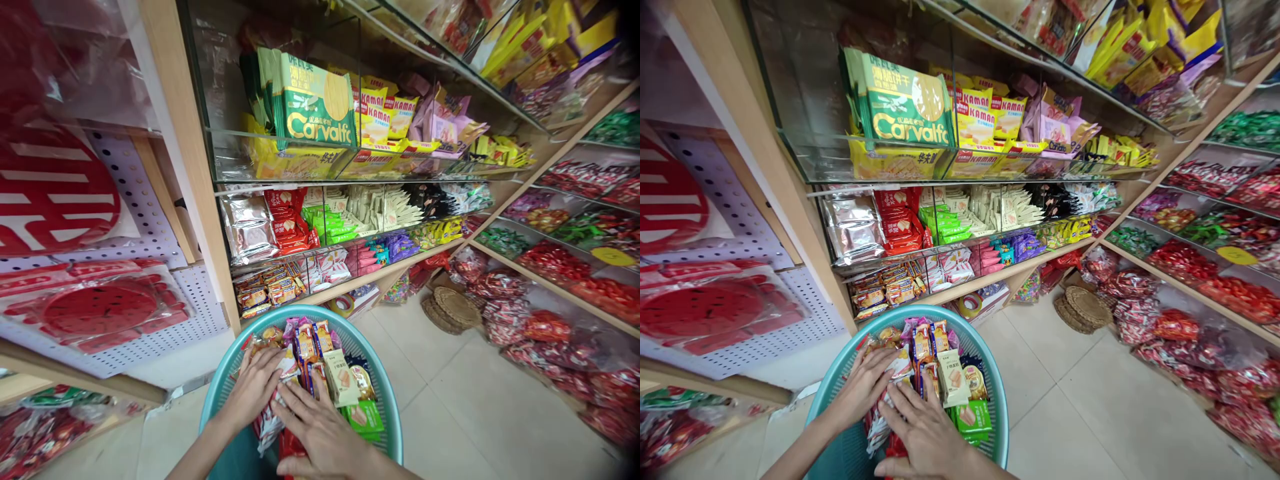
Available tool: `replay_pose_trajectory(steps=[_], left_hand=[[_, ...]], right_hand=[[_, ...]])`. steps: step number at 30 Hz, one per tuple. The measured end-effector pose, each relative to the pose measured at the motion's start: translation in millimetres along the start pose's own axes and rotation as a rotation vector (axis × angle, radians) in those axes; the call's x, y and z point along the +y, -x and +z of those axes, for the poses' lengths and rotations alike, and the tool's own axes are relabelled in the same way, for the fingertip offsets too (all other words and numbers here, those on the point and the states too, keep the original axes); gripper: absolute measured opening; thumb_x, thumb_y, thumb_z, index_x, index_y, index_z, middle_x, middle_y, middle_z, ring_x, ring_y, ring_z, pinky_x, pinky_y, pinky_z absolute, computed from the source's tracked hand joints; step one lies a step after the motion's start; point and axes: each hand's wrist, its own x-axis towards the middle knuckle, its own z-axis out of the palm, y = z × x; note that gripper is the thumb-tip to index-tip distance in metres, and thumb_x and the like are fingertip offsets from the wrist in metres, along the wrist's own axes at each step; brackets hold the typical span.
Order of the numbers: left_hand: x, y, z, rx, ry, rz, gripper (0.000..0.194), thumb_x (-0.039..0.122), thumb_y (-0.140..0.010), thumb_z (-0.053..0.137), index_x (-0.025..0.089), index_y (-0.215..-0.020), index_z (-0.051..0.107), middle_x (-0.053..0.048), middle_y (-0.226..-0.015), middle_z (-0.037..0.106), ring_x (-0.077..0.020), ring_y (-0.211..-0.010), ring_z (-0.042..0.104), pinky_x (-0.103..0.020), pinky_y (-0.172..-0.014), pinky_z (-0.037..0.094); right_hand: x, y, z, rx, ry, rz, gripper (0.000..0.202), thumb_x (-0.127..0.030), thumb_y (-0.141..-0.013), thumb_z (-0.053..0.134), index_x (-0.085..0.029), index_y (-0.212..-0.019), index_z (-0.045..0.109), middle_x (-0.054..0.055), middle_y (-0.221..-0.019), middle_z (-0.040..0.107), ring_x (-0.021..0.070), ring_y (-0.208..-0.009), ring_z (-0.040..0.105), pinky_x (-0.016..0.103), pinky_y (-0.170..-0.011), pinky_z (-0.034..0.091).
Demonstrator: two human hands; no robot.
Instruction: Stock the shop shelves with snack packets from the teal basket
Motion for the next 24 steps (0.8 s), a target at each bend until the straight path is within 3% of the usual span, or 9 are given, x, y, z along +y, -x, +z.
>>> replay_pose_trajectory(steps=[8,15,24], left_hand=[[-0.7,-0.3,2.0,0.029,-0.033,0.003,0.042,0.030,-0.095,0.039,0.031,-0.137,0.045,-0.005,-0.130,0.062,-0.0216,-0.122,0.053,-0.057,-0.111,0.029],[0.7,5.2,8.9,0.077,-0.073,-0.044,0.046,0.028,-0.096,0.036,0.032,-0.142,0.035,-0.006,-0.135,0.058,-0.0223,-0.124,0.051,-0.059,-0.111,0.022],[6.6,6.8,4.2,0.035,-0.008,-0.095,0.044,0.033,-0.097,0.034,0.034,-0.140,0.039,-0.005,-0.140,0.054,-0.0248,-0.134,0.041,-0.062,-0.111,0.016]], right_hand=[[3.7,-0.3,5.1,0.032,0.040,-0.018,0.073,-0.056,-0.093,0.041,-0.024,-0.151,0.011,0.011,-0.157,0.016,0.0248,-0.144,0.016,0.055,-0.116,0.004],[6.4,-0.2,9.9,0.074,0.106,-0.038,0.074,-0.055,-0.092,0.044,-0.023,-0.151,0.013,0.012,-0.155,0.023,0.0262,-0.143,0.022,0.056,-0.115,0.004],[5.2,-1.4,6.3,0.067,0.088,-0.023,0.074,-0.056,-0.092,0.043,-0.026,-0.151,0.011,0.011,-0.155,0.023,0.0269,-0.142,0.024,0.056,-0.115,0.008]])
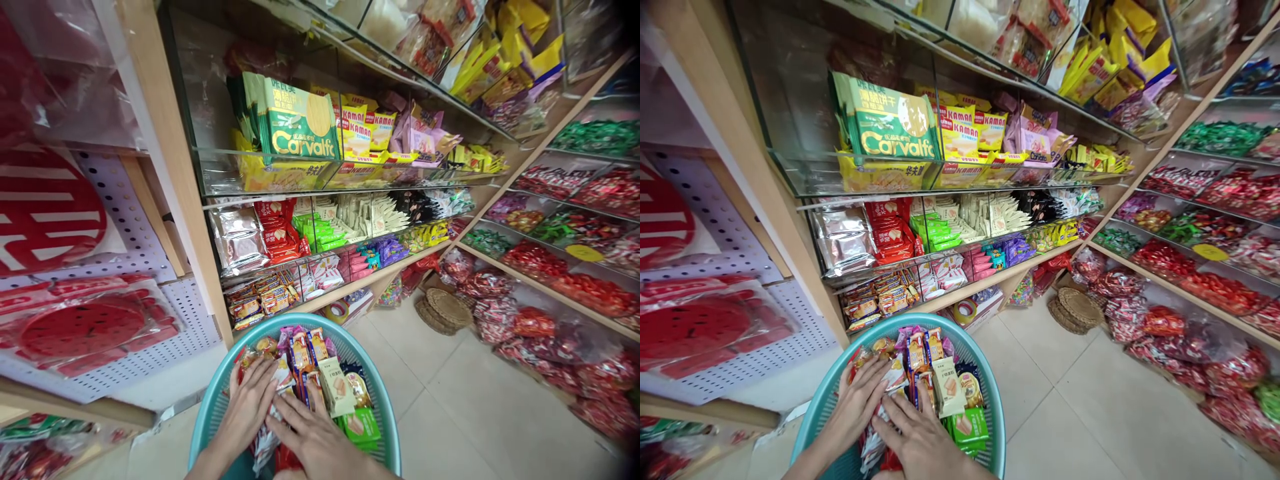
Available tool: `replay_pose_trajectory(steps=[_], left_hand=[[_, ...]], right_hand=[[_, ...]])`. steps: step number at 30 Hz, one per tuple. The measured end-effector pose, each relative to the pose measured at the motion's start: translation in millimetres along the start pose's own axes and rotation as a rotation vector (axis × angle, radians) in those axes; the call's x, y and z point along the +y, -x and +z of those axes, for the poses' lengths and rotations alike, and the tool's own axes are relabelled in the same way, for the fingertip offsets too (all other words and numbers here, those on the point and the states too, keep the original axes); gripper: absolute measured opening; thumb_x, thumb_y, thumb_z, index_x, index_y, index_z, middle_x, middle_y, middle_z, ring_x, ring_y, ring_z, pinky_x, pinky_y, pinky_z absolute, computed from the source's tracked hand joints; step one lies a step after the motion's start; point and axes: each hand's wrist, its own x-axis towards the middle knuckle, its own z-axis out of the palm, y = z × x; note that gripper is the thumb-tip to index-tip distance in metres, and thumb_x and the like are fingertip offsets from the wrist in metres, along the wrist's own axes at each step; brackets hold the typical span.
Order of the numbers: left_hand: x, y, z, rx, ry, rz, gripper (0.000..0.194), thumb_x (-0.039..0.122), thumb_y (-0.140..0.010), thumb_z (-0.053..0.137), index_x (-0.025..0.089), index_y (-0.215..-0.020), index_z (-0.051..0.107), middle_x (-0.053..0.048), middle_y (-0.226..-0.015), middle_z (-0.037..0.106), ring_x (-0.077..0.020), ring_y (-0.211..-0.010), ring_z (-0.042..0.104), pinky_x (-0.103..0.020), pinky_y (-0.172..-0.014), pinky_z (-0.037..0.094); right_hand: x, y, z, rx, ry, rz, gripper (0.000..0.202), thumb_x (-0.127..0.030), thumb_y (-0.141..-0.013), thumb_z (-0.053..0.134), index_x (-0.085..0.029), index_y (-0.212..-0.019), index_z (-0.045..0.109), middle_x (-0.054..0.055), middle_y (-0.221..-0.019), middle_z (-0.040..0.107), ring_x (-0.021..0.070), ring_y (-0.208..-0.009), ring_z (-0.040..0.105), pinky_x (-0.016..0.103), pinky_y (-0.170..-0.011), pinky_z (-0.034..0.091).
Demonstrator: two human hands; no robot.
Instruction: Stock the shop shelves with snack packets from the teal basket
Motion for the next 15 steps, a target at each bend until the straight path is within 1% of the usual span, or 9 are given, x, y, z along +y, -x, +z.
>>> replay_pose_trajectory(steps=[2,4,7,9,10,11,12,14,15], left_hand=[[-2,3,-1.3,0.026,0.000,0.008,0.044,0.032,-0.096,0.036,0.035,-0.140,0.039,-0.004,-0.140,0.053,-0.0246,-0.136,0.038,-0.060,-0.112,0.017],[-7,8,-3.6,0.083,-0.004,0.003,0.044,0.033,-0.095,0.038,0.034,-0.139,0.042,-0.004,-0.141,0.052,-0.0247,-0.135,0.039,-0.058,-0.113,0.019],[-21,18,-9.3,0.238,-0.001,-0.069,0.041,0.035,-0.093,0.041,0.032,-0.133,0.048,-0.007,-0.141,0.051,-0.0270,-0.134,0.040,-0.058,-0.111,0.022],[-32,26,-13.1,0.365,0.018,-0.158,0.040,0.038,-0.092,0.042,0.029,-0.130,0.049,-0.009,-0.141,0.049,-0.0288,-0.134,0.039,-0.058,-0.110,0.024],[-38,31,-14.5,0.419,0.043,-0.215,0.042,0.041,-0.090,0.043,0.027,-0.130,0.049,-0.011,-0.141,0.049,-0.0297,-0.134,0.039,-0.057,-0.110,0.026],[-44,36,-15.4,0.457,0.089,-0.282,0.046,0.044,-0.089,0.044,0.024,-0.130,0.048,-0.013,-0.140,0.048,-0.0307,-0.133,0.039,-0.056,-0.110,0.027],[-48,41,-15.9,0.470,0.164,-0.360,0.053,0.048,-0.086,0.046,0.021,-0.132,0.046,-0.015,-0.141,0.047,-0.0316,-0.134,0.038,-0.055,-0.110,0.029],[-54,51,-15.8,0.447,0.399,-0.547,0.067,0.052,-0.081,0.051,0.016,-0.137,0.039,-0.017,-0.144,0.043,-0.0328,-0.134,0.038,-0.052,-0.110,0.032],[-55,55,-15.5,0.408,0.548,-0.652,0.073,0.052,-0.078,0.055,0.016,-0.138,0.038,-0.017,-0.144,0.044,-0.0331,-0.133,0.040,-0.050,-0.108,0.035]], right_hand=[[-1,0,-1,0.001,0.010,-0.003,0.074,-0.056,-0.092,0.044,-0.025,-0.151,0.012,0.011,-0.155,0.024,0.0275,-0.142,0.025,0.056,-0.115,0.009],[-2,-1,-5,-0.002,0.009,-0.006,0.075,-0.058,-0.091,0.043,-0.025,-0.151,0.014,0.012,-0.155,0.023,0.0280,-0.142,0.024,0.056,-0.115,0.010],[-5,-1,-16,-0.017,-0.039,0.009,0.076,-0.061,-0.090,0.042,-0.026,-0.151,0.012,0.010,-0.156,0.017,0.0277,-0.143,0.020,0.057,-0.115,0.010],[-4,1,-25,-0.006,-0.079,0.073,0.076,-0.060,-0.091,0.041,-0.028,-0.151,0.007,0.009,-0.157,0.013,0.0270,-0.144,0.017,0.057,-0.115,0.007],[-1,4,-29,0.020,-0.089,0.129,0.074,-0.058,-0.092,0.040,-0.029,-0.151,0.006,0.008,-0.157,0.013,0.0270,-0.144,0.016,0.058,-0.115,0.005],[4,8,-32,0.064,-0.092,0.204,0.071,-0.055,-0.094,0.039,-0.030,-0.151,0.006,0.007,-0.158,0.013,0.0270,-0.144,0.015,0.059,-0.114,0.003],[12,14,-34,0.130,-0.093,0.297,0.067,-0.053,-0.095,0.038,-0.031,-0.151,0.007,0.006,-0.158,0.014,0.0269,-0.144,0.015,0.059,-0.114,0.001],[34,30,-33,0.321,-0.107,0.515,0.059,-0.048,-0.097,0.035,-0.032,-0.150,0.015,0.005,-0.157,0.019,0.0263,-0.145,0.015,0.060,-0.114,0.000],[47,40,-30,0.438,-0.133,0.627,0.057,-0.048,-0.097,0.035,-0.031,-0.150,0.020,0.004,-0.157,0.022,0.0258,-0.145,0.016,0.059,-0.114,0.001]])
